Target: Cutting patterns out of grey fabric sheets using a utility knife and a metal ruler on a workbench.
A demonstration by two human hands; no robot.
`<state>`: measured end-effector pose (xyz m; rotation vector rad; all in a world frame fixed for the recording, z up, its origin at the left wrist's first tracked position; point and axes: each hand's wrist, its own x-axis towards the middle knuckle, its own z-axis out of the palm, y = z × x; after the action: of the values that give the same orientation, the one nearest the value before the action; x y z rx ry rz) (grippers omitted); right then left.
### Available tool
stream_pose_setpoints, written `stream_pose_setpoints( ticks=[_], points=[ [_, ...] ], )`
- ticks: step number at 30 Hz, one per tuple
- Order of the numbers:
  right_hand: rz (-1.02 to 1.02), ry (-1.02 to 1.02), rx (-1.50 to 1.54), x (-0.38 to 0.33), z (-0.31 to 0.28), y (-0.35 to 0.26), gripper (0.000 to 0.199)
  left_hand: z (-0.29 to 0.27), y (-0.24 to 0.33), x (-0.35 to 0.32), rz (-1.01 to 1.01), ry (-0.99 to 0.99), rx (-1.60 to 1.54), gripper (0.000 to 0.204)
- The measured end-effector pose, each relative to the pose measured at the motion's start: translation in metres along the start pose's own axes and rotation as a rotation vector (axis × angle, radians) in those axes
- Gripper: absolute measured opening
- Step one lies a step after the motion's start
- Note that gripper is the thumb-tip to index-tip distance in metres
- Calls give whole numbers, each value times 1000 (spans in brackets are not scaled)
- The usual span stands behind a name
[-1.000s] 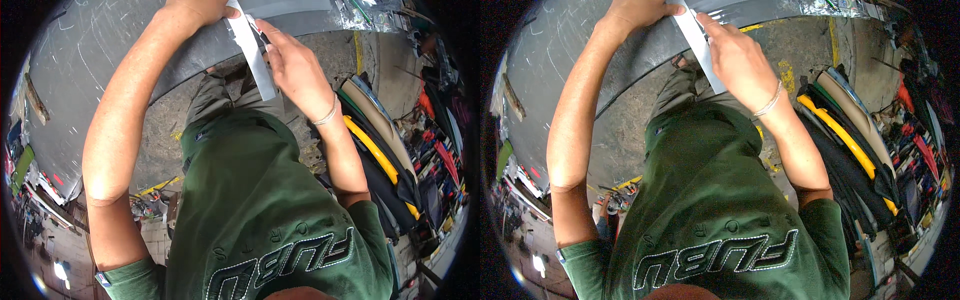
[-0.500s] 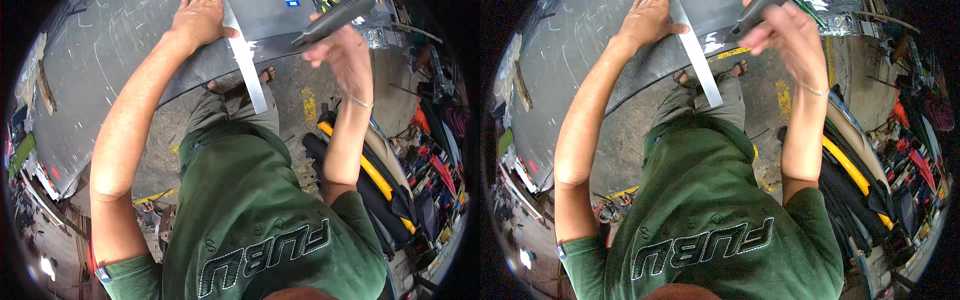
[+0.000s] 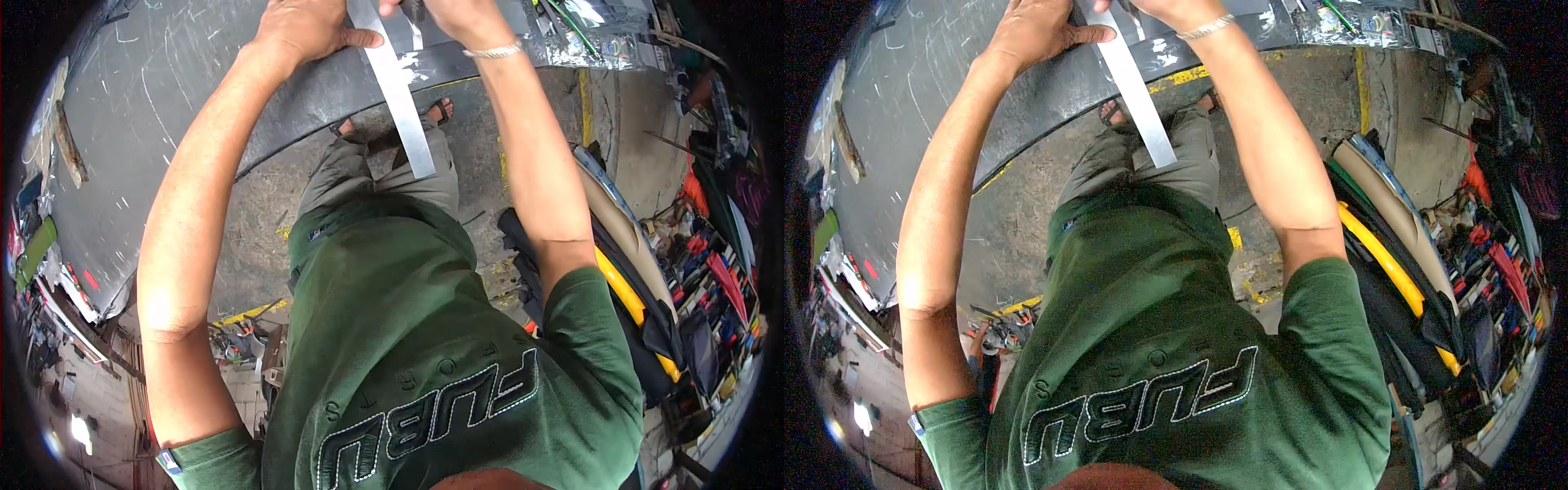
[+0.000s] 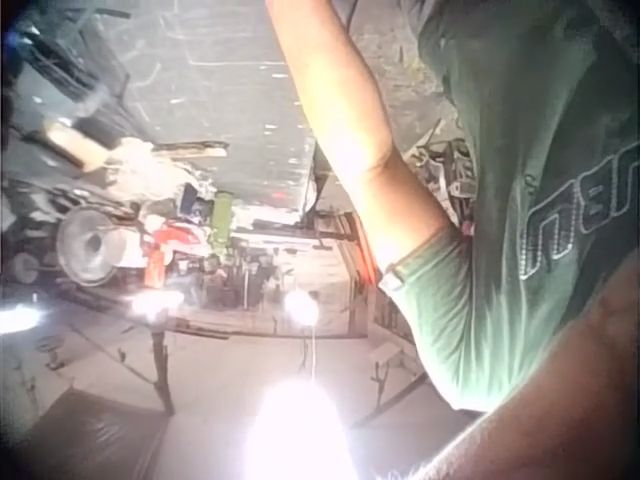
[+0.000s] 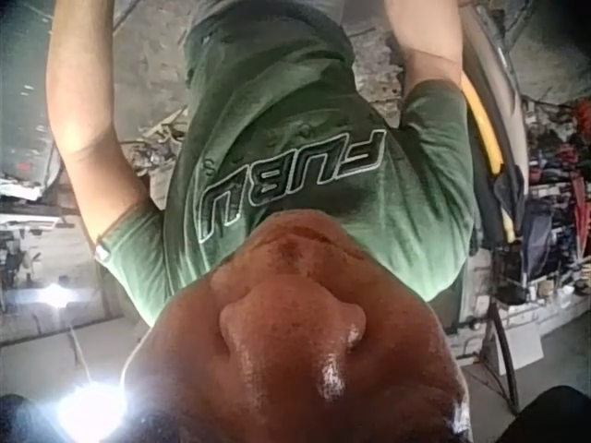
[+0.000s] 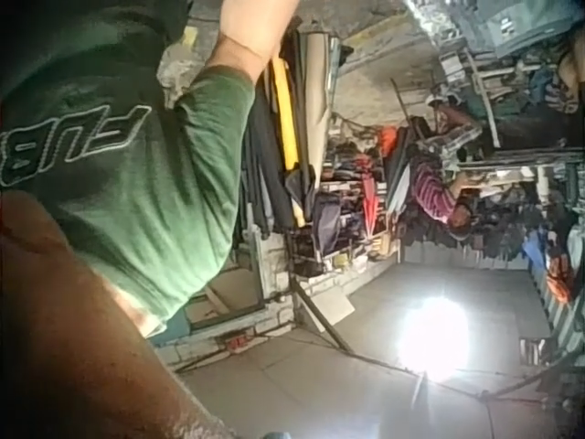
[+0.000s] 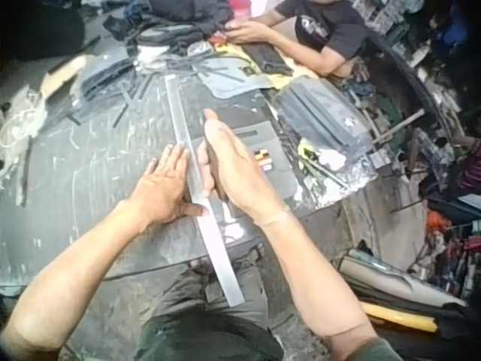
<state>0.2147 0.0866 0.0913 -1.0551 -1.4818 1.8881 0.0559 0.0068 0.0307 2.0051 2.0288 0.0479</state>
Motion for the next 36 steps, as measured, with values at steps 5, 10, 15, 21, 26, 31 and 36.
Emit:
stream_pose_setpoints(
  ticks=[5,10,15,21,26,31,36],
  points=[
    [-63,19,125,35,7,52,53,-20,16,11,-104,-192,59,127],
    [-179,-3,209,47,9,76,64,-19,17,11,-102,-213,69,127],
    [-164,-17,229,49,10,81,62,2,-1,14,-85,-140,56,126],
    [-184,7,210,46,12,77,62,-22,21,11,-120,-215,66,126],
    [-184,33,218,46,5,81,62,-18,24,15,-102,-214,60,126],
    [-207,-39,286,52,15,88,62,92,-92,37,373,362,-842,125],
    [-299,-42,181,51,31,78,61,93,-79,19,88,465,274,124]
  ],
)
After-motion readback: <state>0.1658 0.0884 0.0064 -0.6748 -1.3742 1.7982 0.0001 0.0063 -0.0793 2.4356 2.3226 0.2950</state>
